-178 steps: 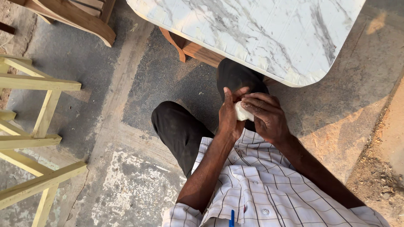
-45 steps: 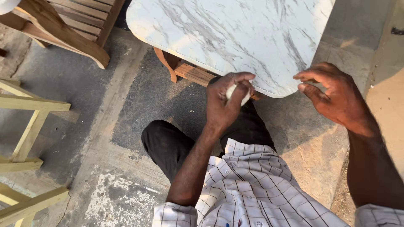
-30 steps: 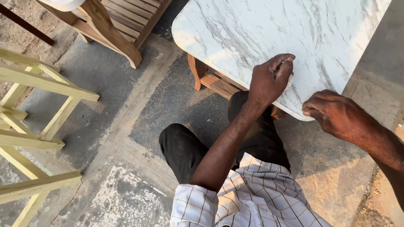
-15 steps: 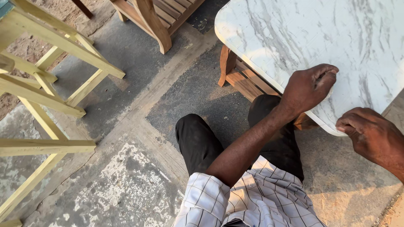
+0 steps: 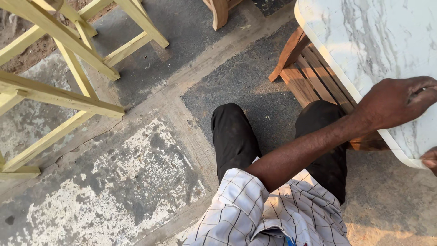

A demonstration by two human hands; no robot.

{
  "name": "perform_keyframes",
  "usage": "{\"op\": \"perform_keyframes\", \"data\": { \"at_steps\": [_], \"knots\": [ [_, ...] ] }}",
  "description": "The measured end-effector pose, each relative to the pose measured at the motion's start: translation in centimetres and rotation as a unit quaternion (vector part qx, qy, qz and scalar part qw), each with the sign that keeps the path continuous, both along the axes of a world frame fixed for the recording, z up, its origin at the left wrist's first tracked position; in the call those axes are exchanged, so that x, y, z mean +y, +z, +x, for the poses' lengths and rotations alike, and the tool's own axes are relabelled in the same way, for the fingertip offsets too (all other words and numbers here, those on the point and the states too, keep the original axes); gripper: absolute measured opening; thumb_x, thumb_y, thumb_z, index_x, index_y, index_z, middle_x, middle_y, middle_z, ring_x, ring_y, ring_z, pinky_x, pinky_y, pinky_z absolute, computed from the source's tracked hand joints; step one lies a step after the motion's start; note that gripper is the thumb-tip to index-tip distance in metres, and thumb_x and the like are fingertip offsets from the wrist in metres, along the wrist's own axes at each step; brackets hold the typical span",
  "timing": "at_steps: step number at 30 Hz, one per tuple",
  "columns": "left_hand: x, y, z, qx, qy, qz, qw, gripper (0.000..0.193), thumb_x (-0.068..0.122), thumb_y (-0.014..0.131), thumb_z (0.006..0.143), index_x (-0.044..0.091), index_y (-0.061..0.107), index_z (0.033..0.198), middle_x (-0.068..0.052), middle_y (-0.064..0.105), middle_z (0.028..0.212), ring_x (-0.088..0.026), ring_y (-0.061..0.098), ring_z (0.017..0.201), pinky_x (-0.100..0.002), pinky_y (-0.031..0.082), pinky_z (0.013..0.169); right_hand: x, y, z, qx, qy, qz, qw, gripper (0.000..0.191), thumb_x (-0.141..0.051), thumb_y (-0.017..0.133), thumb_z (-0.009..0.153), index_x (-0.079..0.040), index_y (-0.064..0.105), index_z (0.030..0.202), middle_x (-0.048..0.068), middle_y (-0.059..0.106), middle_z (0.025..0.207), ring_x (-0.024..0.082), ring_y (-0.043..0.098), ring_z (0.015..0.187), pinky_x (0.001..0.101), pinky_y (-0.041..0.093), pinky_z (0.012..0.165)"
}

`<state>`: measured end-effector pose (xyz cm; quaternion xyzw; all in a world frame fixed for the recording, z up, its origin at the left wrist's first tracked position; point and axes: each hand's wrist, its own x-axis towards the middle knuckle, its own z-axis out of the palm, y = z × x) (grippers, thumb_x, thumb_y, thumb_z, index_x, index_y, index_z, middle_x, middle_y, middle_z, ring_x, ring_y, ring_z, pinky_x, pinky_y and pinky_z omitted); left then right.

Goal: The person carries a rectangular marble-patterned tabletop, sets it on a wooden stand, and peels small strips of masking tape off its edges one at a time by hand, working around the perimeter and occasionally brushing debris off the surface.

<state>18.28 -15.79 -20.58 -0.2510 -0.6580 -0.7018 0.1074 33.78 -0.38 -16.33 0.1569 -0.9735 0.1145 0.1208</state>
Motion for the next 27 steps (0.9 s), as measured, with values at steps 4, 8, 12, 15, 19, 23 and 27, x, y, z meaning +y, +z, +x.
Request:
{"op": "perform_keyframes", "data": {
  "at_steps": [4, 8, 12, 15, 19, 23, 27],
  "knots": [
    [-0.9, 1.4, -0.3, -0.002, -0.019, -0.069, 0.997, 0.054, 0.048, 0.059, 0.099, 0.011, 0.065, 0.138, -0.005, 0.076, 0.085, -0.018, 0.075, 0.072, -0.034, 0.061, 0.077, 0.5, -1.7, 1.0, 0.015, -0.017, -0.019, 1.000, 0.026, -0.008, 0.066, 0.095, 0.005, 0.066, 0.118, 0.016, 0.069, 0.102, 0.024, 0.066, 0.091, 0.0369, 0.054, 0.084],
    [-1.2, 1.9, -0.6, 0.016, -0.008, -0.055, 0.998, 0.052, 0.048, 0.062, 0.096, 0.006, 0.066, 0.127, -0.009, 0.078, 0.080, -0.020, 0.076, 0.070, -0.038, 0.062, 0.077, 1.1, -2.8, 1.6, 0.025, -0.030, -0.046, 0.998, 0.028, -0.007, 0.065, 0.097, 0.006, 0.064, 0.122, 0.015, 0.069, 0.103, 0.023, 0.065, 0.092, 0.0362, 0.053, 0.087],
    [-0.2, 1.2, -1.7, 0.064, 0.029, -0.113, 0.991, 0.039, 0.046, 0.065, 0.097, 0.008, 0.070, 0.105, -0.007, 0.076, 0.070, -0.019, 0.078, 0.067, -0.034, 0.061, 0.069, 0.5, -3.6, 2.1, 0.042, -0.051, -0.094, 0.993, 0.030, -0.006, 0.064, 0.099, 0.008, 0.063, 0.126, 0.015, 0.068, 0.104, 0.022, 0.064, 0.093, 0.0355, 0.052, 0.089],
    [0.7, 0.4, -2.2, 0.117, 0.063, -0.132, 0.982, 0.034, 0.044, 0.067, 0.095, 0.010, 0.069, 0.096, -0.005, 0.072, 0.068, -0.018, 0.077, 0.063, -0.032, 0.059, 0.063, -0.7, -3.6, 3.9, 0.047, -0.070, -0.156, 0.984, 0.031, -0.005, 0.064, 0.101, 0.009, 0.062, 0.129, 0.015, 0.068, 0.105, 0.021, 0.064, 0.094, 0.0349, 0.051, 0.090],
    [0.8, 0.4, -1.8, 0.065, 0.010, -0.113, 0.991, 0.043, 0.049, 0.062, 0.098, 0.008, 0.067, 0.114, -0.007, 0.073, 0.087, -0.020, 0.075, 0.079, -0.033, 0.061, 0.075, -3.3, -2.4, 5.8, 0.041, -0.085, -0.292, 0.952, 0.033, -0.004, 0.063, 0.103, 0.010, 0.060, 0.133, 0.014, 0.068, 0.106, 0.020, 0.063, 0.095, 0.0342, 0.051, 0.092],
    [-2.5, 2.1, 3.0, 0.013, -0.102, 0.049, 0.993, 0.062, 0.059, 0.046, 0.107, 0.009, 0.057, 0.143, -0.016, 0.066, 0.136, -0.031, 0.065, 0.119, -0.045, 0.055, 0.106, -6.6, 0.2, 6.7, 0.008, -0.077, -0.504, 0.860, 0.035, -0.003, 0.062, 0.105, 0.012, 0.059, 0.137, 0.014, 0.068, 0.107, 0.019, 0.062, 0.096, 0.0335, 0.050, 0.095],
    [-6.6, 3.1, 9.6, -0.040, -0.157, -0.056, 0.985, 0.058, 0.055, 0.055, 0.105, 0.011, 0.061, 0.143, -0.014, 0.069, 0.125, -0.022, 0.066, 0.118, -0.042, 0.058, 0.105, -10.3, 2.0, 8.4, -0.088, -0.046, -0.678, 0.729, 0.037, -0.002, 0.061, 0.107, 0.013, 0.058, 0.141, 0.013, 0.068, 0.108, 0.018, 0.061, 0.097, 0.0327, 0.049, 0.097]
  ]
}}
